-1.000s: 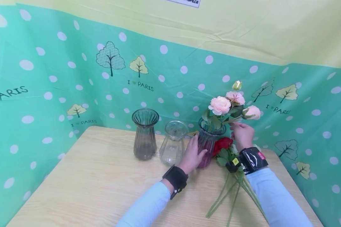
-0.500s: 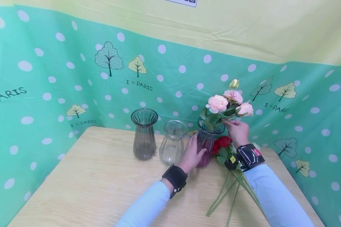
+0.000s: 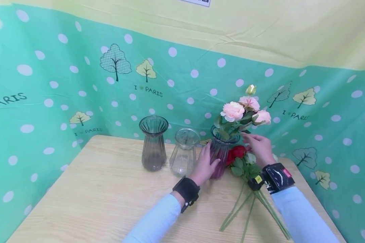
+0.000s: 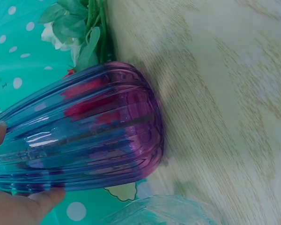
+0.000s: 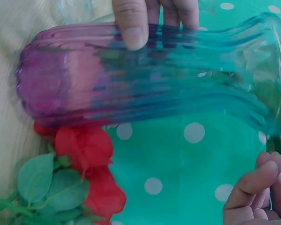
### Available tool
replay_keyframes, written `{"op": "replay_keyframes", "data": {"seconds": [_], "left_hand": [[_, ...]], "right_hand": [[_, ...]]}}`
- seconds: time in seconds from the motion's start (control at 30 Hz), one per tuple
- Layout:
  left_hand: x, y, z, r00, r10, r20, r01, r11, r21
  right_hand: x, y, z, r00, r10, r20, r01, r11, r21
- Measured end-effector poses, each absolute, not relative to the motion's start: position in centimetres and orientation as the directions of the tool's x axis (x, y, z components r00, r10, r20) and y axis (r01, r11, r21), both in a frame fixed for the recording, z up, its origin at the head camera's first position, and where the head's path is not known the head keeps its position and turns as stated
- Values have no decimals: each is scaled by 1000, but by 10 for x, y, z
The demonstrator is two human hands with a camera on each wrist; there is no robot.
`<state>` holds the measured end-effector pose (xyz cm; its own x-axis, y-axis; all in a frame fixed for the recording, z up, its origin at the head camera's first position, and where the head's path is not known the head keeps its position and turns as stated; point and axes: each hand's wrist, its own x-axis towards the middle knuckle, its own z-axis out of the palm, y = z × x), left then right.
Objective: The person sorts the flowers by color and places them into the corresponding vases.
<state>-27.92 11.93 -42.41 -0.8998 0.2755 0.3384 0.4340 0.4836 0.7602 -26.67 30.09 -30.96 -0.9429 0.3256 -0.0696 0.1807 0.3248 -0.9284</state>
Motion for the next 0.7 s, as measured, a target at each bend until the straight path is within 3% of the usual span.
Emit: {"op": "replay_keyframes", "data": {"seconds": [0.4, 0.7], "left_hand": [[-277, 104, -425, -903, 269, 334, 418, 379, 826], [-263, 72, -420, -923, 219, 317, 375, 324, 869]], "right_hand": [[-225, 367, -340, -945, 293, -146, 262, 407, -875], [-206, 390, -367, -924, 340, -172, 269, 261, -927]]}}
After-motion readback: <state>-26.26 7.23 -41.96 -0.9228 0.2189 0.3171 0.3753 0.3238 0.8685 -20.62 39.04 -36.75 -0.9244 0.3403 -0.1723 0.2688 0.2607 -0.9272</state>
